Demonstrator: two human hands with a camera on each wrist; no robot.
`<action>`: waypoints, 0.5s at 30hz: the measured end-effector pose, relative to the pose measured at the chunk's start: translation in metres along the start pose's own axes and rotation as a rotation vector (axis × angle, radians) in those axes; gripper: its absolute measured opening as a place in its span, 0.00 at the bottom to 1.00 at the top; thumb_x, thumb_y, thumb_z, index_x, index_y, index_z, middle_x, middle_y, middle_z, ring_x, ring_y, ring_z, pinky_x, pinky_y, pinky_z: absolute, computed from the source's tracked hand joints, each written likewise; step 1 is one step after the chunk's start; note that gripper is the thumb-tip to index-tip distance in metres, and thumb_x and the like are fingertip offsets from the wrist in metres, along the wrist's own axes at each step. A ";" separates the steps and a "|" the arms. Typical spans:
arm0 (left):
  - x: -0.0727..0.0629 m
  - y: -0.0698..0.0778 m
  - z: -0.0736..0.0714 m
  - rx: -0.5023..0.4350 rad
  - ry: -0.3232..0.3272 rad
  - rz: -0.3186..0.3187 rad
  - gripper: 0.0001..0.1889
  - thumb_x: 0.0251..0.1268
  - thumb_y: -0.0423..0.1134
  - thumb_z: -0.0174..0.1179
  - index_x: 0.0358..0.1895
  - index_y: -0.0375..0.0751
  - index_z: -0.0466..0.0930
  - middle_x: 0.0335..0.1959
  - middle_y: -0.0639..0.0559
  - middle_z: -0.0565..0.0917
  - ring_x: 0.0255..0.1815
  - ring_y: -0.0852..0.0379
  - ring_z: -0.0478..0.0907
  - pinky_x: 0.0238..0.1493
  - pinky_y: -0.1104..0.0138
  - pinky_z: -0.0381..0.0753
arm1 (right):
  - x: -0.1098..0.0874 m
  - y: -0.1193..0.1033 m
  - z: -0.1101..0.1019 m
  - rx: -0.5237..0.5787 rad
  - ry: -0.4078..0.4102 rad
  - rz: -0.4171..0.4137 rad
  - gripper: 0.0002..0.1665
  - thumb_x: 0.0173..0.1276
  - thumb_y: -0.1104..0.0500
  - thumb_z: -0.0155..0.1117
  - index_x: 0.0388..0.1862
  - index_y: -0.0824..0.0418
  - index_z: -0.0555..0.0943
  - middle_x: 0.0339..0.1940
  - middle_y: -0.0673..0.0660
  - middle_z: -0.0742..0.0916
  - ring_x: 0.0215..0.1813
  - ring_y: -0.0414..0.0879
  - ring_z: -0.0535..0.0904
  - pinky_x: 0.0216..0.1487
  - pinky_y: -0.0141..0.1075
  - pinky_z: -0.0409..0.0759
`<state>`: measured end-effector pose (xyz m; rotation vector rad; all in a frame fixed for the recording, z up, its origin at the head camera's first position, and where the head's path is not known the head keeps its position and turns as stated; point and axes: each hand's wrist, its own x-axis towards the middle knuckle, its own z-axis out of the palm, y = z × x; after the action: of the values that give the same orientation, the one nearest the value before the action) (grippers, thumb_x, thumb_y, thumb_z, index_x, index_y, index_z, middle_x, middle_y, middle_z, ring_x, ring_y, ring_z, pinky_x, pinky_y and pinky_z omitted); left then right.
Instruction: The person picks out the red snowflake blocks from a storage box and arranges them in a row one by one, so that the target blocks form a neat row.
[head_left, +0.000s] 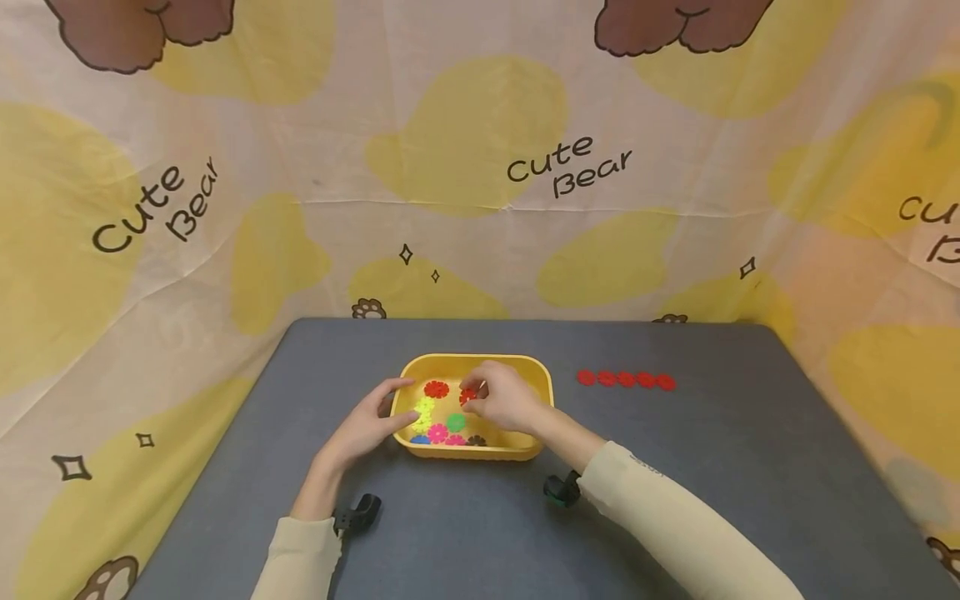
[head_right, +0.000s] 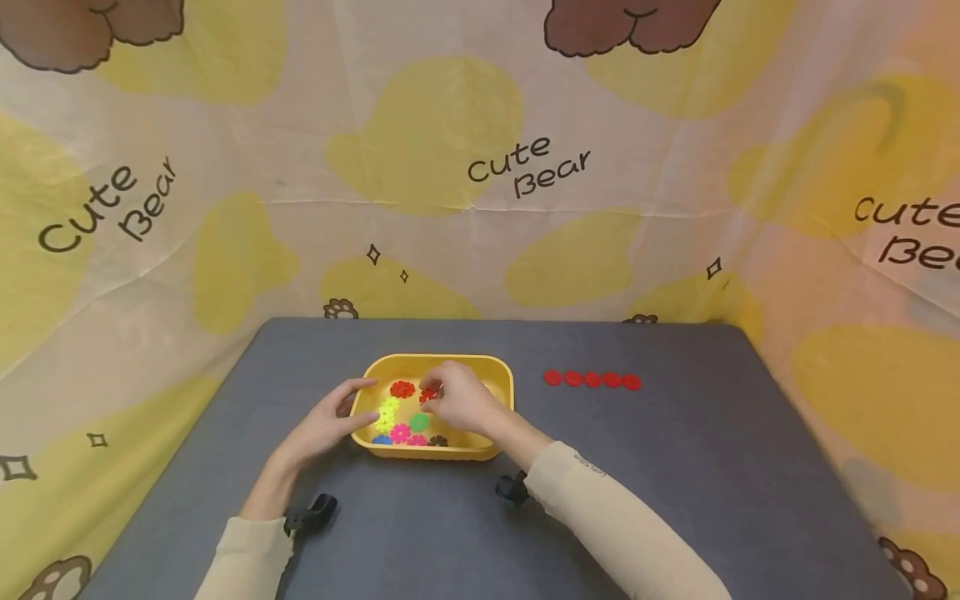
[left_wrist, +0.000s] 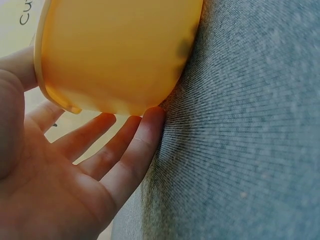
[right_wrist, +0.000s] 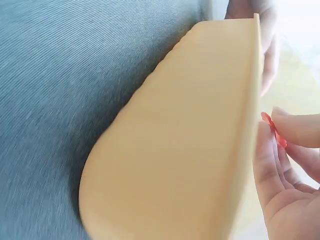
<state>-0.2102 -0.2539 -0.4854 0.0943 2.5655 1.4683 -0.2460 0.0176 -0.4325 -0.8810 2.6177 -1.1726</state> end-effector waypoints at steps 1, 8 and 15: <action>0.000 0.000 0.000 0.000 0.001 0.001 0.35 0.65 0.54 0.68 0.73 0.52 0.67 0.78 0.44 0.61 0.77 0.33 0.58 0.69 0.35 0.62 | -0.003 -0.001 -0.003 0.007 0.002 -0.005 0.14 0.63 0.65 0.75 0.47 0.65 0.87 0.42 0.54 0.84 0.39 0.43 0.80 0.41 0.35 0.80; -0.001 0.000 -0.001 -0.013 0.002 0.006 0.35 0.65 0.54 0.69 0.73 0.53 0.67 0.79 0.44 0.61 0.77 0.34 0.59 0.70 0.36 0.63 | -0.026 0.004 -0.027 0.049 0.030 -0.041 0.14 0.61 0.66 0.76 0.46 0.64 0.86 0.40 0.52 0.84 0.37 0.42 0.81 0.37 0.33 0.82; 0.000 -0.002 0.000 -0.020 0.006 0.002 0.35 0.65 0.53 0.69 0.73 0.52 0.67 0.79 0.44 0.61 0.77 0.35 0.60 0.70 0.38 0.64 | -0.047 0.023 -0.046 0.112 0.062 -0.029 0.15 0.61 0.65 0.77 0.48 0.63 0.86 0.40 0.51 0.83 0.37 0.42 0.83 0.34 0.35 0.84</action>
<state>-0.2103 -0.2551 -0.4869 0.0896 2.5552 1.4974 -0.2347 0.0857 -0.4225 -0.8770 2.5657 -1.3603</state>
